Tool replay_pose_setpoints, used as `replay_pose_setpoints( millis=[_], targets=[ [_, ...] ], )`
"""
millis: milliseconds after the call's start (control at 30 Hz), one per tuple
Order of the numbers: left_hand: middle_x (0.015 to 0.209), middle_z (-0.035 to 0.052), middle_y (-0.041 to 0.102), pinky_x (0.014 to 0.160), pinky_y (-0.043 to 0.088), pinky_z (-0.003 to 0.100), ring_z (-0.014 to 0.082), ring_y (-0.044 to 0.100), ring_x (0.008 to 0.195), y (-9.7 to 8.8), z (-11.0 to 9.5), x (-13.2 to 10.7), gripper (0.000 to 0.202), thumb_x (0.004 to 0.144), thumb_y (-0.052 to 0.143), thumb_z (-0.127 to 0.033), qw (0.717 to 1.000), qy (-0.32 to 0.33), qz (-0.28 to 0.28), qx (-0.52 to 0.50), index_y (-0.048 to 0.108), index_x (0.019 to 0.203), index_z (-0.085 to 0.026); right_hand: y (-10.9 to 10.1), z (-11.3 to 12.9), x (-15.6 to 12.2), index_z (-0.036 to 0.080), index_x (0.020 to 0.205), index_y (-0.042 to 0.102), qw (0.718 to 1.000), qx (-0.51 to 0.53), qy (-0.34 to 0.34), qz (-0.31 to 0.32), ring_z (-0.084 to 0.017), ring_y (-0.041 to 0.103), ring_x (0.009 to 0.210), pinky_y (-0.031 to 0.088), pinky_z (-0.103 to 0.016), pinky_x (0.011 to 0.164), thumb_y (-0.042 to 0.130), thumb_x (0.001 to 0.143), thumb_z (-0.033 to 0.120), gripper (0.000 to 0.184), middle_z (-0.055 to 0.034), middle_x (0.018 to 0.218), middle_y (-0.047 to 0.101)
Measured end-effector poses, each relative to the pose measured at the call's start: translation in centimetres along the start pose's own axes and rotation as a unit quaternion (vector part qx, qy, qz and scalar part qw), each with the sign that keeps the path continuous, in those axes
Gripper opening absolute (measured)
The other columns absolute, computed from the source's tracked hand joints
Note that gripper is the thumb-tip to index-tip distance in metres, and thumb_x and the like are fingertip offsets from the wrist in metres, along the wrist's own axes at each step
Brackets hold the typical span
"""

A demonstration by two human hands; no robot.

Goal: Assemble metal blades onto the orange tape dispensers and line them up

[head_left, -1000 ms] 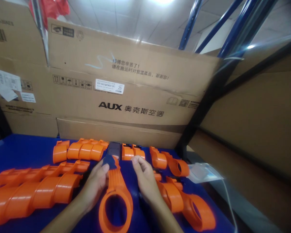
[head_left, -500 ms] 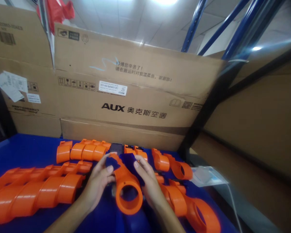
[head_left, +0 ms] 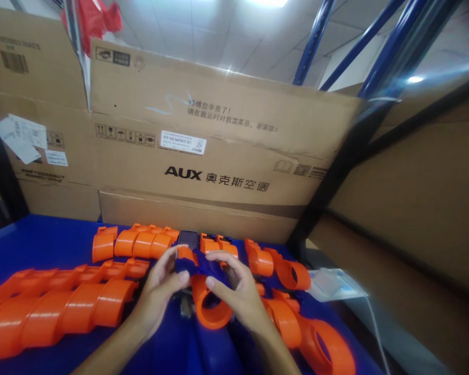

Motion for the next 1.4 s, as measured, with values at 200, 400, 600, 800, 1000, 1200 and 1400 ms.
replay_pose_setpoints(
  millis=[200,400,600,800,1000,1200,1400],
  targets=[
    [0.134,0.0076,0.064,0.091,0.057,0.040,0.0303,0.061,0.117,0.1,-0.2,0.0,0.046,0.077,0.080,-0.023,1.000,0.011,0.007,0.013,0.065,0.121,-0.027,0.0,0.1,0.1,0.026,0.115,0.068,1.000,-0.014,-0.002,-0.008,-0.024,0.061,0.115,0.046,-0.036,0.101,0.076,0.084,0.026,0.032,-0.0046,0.117,0.069],
    [0.134,0.0063,0.065,0.093,0.056,0.039,0.0310,0.061,0.120,-0.3,0.0,-0.2,0.055,0.075,0.082,-0.022,1.000,0.022,-0.006,0.001,0.066,0.126,-0.030,0.2,-0.1,-0.2,0.027,0.115,0.067,1.000,0.010,0.020,-0.002,-0.024,0.062,0.115,0.048,-0.035,0.098,0.076,0.085,0.028,0.032,-0.0043,0.116,0.068],
    [0.140,0.0070,0.062,0.101,0.051,0.038,0.0346,0.053,0.132,-0.4,-0.3,-0.6,0.062,0.075,0.082,-0.022,0.998,0.058,0.038,0.001,0.063,0.133,-0.031,0.6,0.8,-0.5,0.030,0.128,0.058,0.998,0.052,0.024,0.027,-0.025,0.058,0.125,0.046,-0.040,0.107,0.075,0.085,0.031,0.046,-0.0059,0.130,0.064],
    [0.153,0.0067,0.050,0.114,0.040,0.044,0.0377,0.034,0.146,-0.4,0.0,-0.8,0.065,0.080,0.075,-0.025,0.993,0.083,0.088,0.003,0.056,0.142,-0.029,0.4,1.4,-1.1,0.027,0.135,0.054,0.997,-0.063,0.001,0.042,-0.030,0.058,0.125,0.045,-0.047,0.108,0.076,0.082,0.039,0.059,-0.0098,0.134,0.062],
    [0.152,0.0084,0.051,0.119,0.032,0.049,0.0380,0.036,0.145,0.4,-0.9,-1.3,0.076,0.074,0.080,-0.030,0.988,0.113,0.095,0.038,0.052,0.145,-0.029,1.0,2.0,-1.4,0.027,0.138,0.055,0.972,-0.216,-0.092,0.023,-0.031,0.065,0.111,0.050,-0.047,0.101,0.083,0.074,0.042,0.071,-0.0104,0.124,0.067],
    [0.142,0.0096,0.061,0.116,0.036,0.047,0.0351,0.051,0.135,0.6,-2.4,-1.1,0.062,0.076,0.080,-0.028,0.977,0.139,0.029,0.157,0.060,0.135,-0.029,1.5,1.8,-1.7,0.027,0.145,0.051,0.920,-0.334,-0.206,-0.009,-0.031,0.063,0.097,0.055,-0.048,0.085,0.078,0.080,0.038,0.071,-0.0122,0.110,0.066],
    [0.131,0.0089,0.069,0.110,0.040,0.046,0.0337,0.058,0.128,0.5,-3.1,-1.1,0.043,0.076,0.079,-0.025,0.966,0.156,0.010,0.205,0.067,0.117,-0.027,1.7,1.5,-1.8,0.026,0.145,0.050,0.903,-0.364,-0.230,-0.003,-0.029,0.059,0.095,0.054,-0.048,0.083,0.075,0.082,0.031,0.068,-0.0124,0.108,0.061]
  ],
)
Point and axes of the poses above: each hand's wrist, its own x-axis towards the middle knuckle, its own y-axis out of the palm, z = x × y, the point moved 6 cm from there along x, towards the middle knuckle
